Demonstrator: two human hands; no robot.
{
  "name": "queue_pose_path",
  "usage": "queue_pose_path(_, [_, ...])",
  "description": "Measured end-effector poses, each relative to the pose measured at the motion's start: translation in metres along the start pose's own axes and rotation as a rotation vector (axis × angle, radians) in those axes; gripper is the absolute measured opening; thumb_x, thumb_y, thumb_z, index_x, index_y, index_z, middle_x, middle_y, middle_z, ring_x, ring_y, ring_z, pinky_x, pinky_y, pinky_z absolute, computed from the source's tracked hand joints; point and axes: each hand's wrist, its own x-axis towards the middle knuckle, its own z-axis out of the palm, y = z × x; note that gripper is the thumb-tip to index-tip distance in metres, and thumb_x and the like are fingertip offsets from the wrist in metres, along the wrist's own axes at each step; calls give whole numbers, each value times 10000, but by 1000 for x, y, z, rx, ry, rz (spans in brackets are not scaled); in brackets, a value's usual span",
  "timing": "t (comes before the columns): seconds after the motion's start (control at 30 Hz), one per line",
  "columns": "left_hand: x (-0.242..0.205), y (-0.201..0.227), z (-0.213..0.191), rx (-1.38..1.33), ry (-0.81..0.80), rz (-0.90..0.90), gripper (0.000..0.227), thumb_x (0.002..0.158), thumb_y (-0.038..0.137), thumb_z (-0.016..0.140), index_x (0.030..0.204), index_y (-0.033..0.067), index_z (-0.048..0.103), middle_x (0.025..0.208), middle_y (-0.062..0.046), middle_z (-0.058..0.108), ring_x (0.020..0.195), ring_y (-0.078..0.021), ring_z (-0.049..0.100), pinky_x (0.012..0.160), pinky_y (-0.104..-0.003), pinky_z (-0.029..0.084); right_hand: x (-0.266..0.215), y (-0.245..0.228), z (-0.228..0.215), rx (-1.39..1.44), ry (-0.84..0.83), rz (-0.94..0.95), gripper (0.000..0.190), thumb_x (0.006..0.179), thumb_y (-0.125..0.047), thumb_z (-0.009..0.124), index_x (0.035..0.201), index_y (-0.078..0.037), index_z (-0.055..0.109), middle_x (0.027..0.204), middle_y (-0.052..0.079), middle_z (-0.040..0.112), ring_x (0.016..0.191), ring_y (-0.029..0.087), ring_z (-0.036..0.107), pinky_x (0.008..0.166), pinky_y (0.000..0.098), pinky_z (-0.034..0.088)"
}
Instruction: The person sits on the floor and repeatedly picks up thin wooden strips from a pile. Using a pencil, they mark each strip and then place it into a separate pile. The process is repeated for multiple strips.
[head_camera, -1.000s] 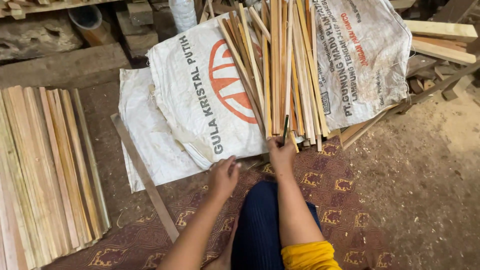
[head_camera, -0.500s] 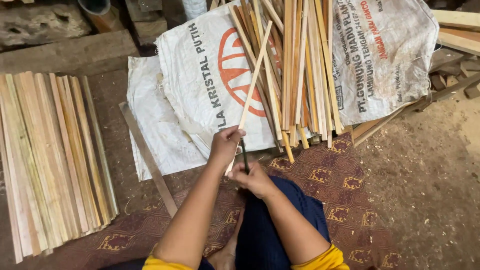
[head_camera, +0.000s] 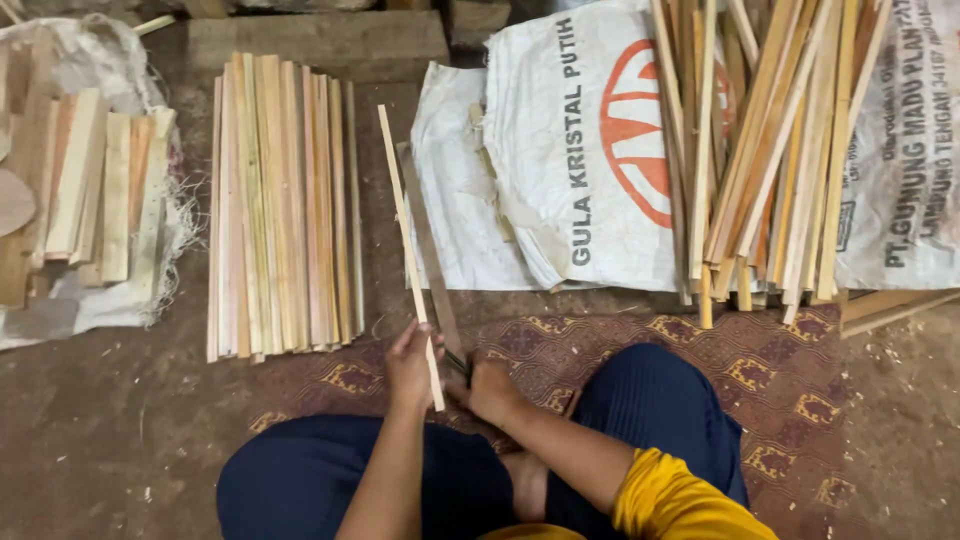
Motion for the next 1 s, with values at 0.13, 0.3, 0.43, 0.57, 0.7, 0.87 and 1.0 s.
queue_pose_path(0.13, [19,-2,0,-77,22,23,562,951,165,713,1429,-65,525,1096,-179,699,829,-198,742,714,-274,643,3,11,14,-84,-51,-8,690,884,-396,754,1304,73,473,1076,347,669,1021,485,705,844,531,610])
queue_pose_path(0.3, [26,-8,0,-133,-7,28,485,925,166,749,1366,9,622,1012,-146,732,803,-207,762,693,-281,656,-1,40,-1,220,161,51,520,765,-376,771,1060,50,722,845,291,733,902,433,741,734,499,582])
queue_pose_path(0.43, [56,-58,0,-47,-49,20,431,890,250,816,1279,90,723,921,-120,743,826,-174,721,718,-297,641,-24,22,-45,332,231,82,496,765,-404,810,964,46,745,743,227,739,777,365,751,666,477,568])
queue_pose_path(0.57, [70,-93,12,142,-79,-9,408,864,277,828,1228,104,765,1009,-173,774,936,-221,713,783,-362,604,-22,30,-58,225,378,52,407,767,-397,815,815,-4,722,623,222,672,684,350,717,588,448,520])
queue_pose_path(0.7, [75,-112,13,487,-165,-47,406,823,273,841,1176,86,771,806,-156,769,624,-245,754,517,-326,647,-13,52,-55,136,491,25,387,750,-432,828,729,-62,715,563,178,647,645,362,706,572,439,511])
queue_pose_path(0.87, [83,-116,14,935,-214,61,430,842,518,749,1154,225,788,903,-27,794,804,-215,760,648,-343,637,-13,34,-52,95,503,-75,357,723,-421,847,709,-90,715,539,149,637,597,330,703,536,401,515])
queue_pose_path(1.0, [50,-73,19,1110,-241,167,306,890,394,688,988,136,822,885,-143,786,990,-387,744,793,-484,616,-2,44,-33,81,457,-111,405,728,-414,843,864,-43,757,607,208,680,657,391,725,557,456,534])
